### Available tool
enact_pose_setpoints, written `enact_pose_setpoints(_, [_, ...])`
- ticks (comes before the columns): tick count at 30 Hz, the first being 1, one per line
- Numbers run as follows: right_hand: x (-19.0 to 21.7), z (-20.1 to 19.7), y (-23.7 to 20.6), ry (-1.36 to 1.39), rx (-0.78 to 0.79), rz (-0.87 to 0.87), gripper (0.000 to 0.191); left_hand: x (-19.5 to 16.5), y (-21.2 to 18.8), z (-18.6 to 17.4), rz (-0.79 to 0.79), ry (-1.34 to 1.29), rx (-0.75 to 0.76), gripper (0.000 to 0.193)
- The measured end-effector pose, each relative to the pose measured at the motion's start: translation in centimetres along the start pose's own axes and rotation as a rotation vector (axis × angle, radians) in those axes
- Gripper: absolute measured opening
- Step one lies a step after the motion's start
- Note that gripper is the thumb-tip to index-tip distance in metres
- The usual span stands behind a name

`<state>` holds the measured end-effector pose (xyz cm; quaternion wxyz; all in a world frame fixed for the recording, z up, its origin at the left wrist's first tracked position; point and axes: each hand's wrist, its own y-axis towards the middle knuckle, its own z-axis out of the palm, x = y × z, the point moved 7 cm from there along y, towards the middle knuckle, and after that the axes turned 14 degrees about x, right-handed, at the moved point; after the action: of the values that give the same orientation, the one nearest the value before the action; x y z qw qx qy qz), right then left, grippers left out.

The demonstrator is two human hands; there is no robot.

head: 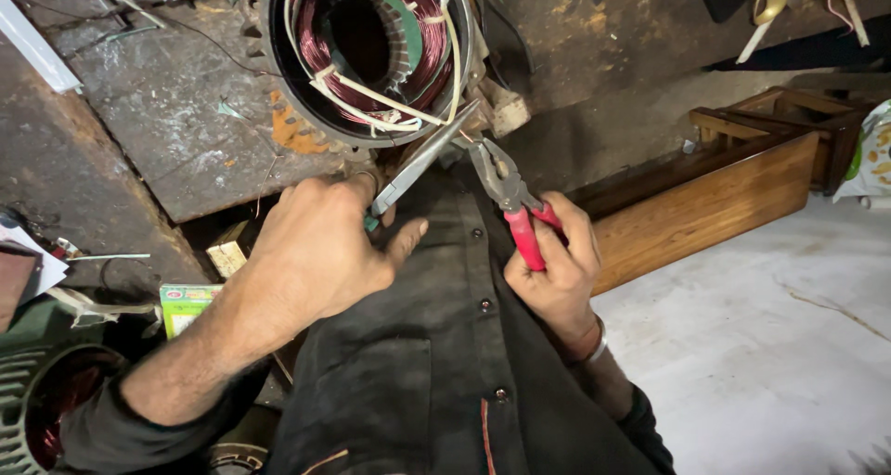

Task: The person works on a motor stator, stripping and twisting copper wire ends, then using pliers and wire cutters to trim and secure the connections. They retrieve a white insulating strip from a plastic bag and wrap it around the stator windings, pressing it into place with their fingers and pliers.

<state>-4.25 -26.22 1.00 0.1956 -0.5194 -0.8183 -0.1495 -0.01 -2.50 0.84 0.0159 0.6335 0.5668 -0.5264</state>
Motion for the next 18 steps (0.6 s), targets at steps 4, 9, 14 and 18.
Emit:
enact_pose_setpoints(4, [-1.1, 0.0, 0.2, 0.226, 0.174, 0.083, 0.036, -0.2, -0.2, -0.1, 0.032, -0.019, -0.040, 0.036])
enact_pose_setpoints(9, [-2.6, 1.6, -0.3, 0.682, 0.443, 0.116, 0.034, 0.1, 0.0, 0.0, -0.032, 0.005, 0.011, 0.036])
enact_pose_setpoints(14, [-3.6, 3.4, -1.1, 1.363, 0.716, 0.104, 0.030, -0.1, 0.1, -0.4, -0.022, -0.004, 0.007, 0.035])
enact_pose_setpoints(18, [-4.0, 5.4, -2.4, 1.934, 0.964, 0.494, 0.022, 0.0, 0.1, -0.3, -0.017, -0.027, 0.021, 0.034])
